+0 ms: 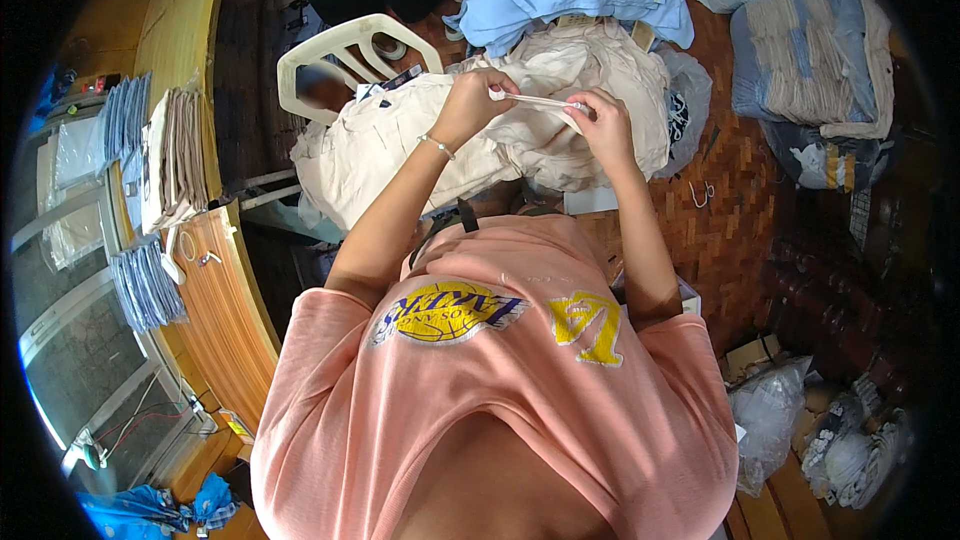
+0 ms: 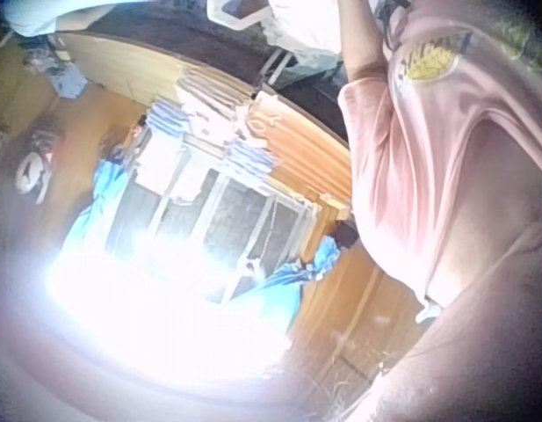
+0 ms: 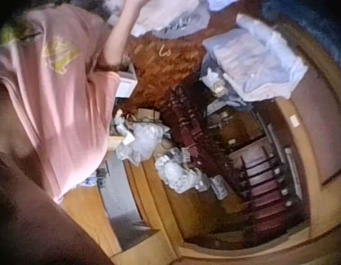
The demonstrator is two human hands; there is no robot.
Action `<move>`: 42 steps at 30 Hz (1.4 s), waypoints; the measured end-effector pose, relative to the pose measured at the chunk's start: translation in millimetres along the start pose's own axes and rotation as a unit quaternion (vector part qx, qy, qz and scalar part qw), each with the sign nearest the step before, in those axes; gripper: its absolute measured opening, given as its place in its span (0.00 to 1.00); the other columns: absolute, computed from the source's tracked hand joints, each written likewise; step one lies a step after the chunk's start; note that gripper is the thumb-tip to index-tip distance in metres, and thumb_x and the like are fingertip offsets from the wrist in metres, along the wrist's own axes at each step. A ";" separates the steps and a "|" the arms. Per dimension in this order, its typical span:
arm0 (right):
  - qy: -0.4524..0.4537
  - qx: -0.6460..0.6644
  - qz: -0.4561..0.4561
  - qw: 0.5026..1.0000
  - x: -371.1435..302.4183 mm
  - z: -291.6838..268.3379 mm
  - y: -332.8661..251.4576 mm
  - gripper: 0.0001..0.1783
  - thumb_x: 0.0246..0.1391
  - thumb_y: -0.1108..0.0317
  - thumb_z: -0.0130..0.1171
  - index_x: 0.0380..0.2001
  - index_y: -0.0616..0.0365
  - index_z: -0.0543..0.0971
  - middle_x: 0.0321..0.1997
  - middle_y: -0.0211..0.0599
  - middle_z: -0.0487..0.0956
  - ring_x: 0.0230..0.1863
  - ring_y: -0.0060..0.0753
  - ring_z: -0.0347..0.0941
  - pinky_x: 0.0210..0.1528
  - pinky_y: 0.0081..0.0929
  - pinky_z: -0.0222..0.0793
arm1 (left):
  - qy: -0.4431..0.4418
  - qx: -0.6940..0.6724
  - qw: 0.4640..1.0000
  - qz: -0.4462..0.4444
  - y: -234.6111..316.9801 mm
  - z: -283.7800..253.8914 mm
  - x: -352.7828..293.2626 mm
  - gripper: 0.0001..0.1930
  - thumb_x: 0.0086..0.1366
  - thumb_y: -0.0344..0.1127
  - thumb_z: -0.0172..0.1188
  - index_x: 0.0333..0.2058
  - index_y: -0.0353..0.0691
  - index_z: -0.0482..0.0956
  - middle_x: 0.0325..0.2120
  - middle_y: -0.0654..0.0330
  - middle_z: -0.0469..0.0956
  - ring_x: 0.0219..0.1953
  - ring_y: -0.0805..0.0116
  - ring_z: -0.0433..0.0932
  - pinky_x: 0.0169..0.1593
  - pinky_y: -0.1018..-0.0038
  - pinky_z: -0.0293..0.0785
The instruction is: The person folds a light-colored shirt by hand, repeatedly aligning the sleeves and edges before placing it on a pile. The person continues folding multiple shirts in a similar manner.
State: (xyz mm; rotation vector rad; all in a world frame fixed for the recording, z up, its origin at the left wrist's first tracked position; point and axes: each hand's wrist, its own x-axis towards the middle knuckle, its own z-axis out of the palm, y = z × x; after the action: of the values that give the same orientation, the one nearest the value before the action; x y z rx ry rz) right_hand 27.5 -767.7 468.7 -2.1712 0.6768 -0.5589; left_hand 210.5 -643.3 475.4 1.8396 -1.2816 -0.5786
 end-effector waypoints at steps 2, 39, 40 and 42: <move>-0.010 0.002 0.010 1.000 -0.5 1.3 0.9 0.06 0.40 0.67 0.59 0.25 0.56 0.76 0.26 0.31 0.76 0.26 0.33 0.70 0.36 0.28 0.58 | -0.009 0.005 1.000 -0.004 1.0 -1.6 0.6 0.07 0.42 0.28 0.63 0.24 0.39 0.80 0.22 0.60 0.76 0.24 0.70 0.72 0.30 0.76 0.68; 0.085 0.076 0.152 0.982 -8.8 84.5 164.3 0.21 0.48 0.70 0.54 0.46 0.67 0.68 0.46 0.38 0.73 0.50 0.28 0.66 0.51 0.25 0.62 | -0.157 -0.064 0.971 0.168 143.8 -94.5 13.7 0.05 0.51 0.22 0.53 0.29 0.35 0.73 0.25 0.60 0.75 0.29 0.69 0.76 0.35 0.78 0.71; 0.116 0.249 0.202 0.940 -4.5 108.7 188.3 0.22 0.49 0.69 0.53 0.47 0.68 0.67 0.47 0.39 0.72 0.50 0.30 0.66 0.51 0.27 0.62 | -0.142 -0.065 0.966 0.204 146.4 -98.7 31.3 0.05 0.53 0.22 0.53 0.30 0.35 0.72 0.27 0.61 0.76 0.32 0.70 0.76 0.37 0.78 0.71; 0.119 0.456 0.264 0.842 6.0 128.3 191.3 0.23 0.51 0.67 0.51 0.49 0.69 0.65 0.48 0.41 0.71 0.51 0.33 0.66 0.51 0.29 0.63 | 0.003 -0.271 0.953 0.134 134.8 -98.1 63.5 0.08 0.56 0.22 0.52 0.35 0.34 0.70 0.31 0.60 0.75 0.37 0.70 0.75 0.43 0.78 0.70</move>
State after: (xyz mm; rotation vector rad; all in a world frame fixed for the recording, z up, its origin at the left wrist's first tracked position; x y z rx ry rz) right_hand 52.6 -807.3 243.0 -0.9747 0.8664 -0.6687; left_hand 232.6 -689.3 646.3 1.1930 -1.1938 -0.6919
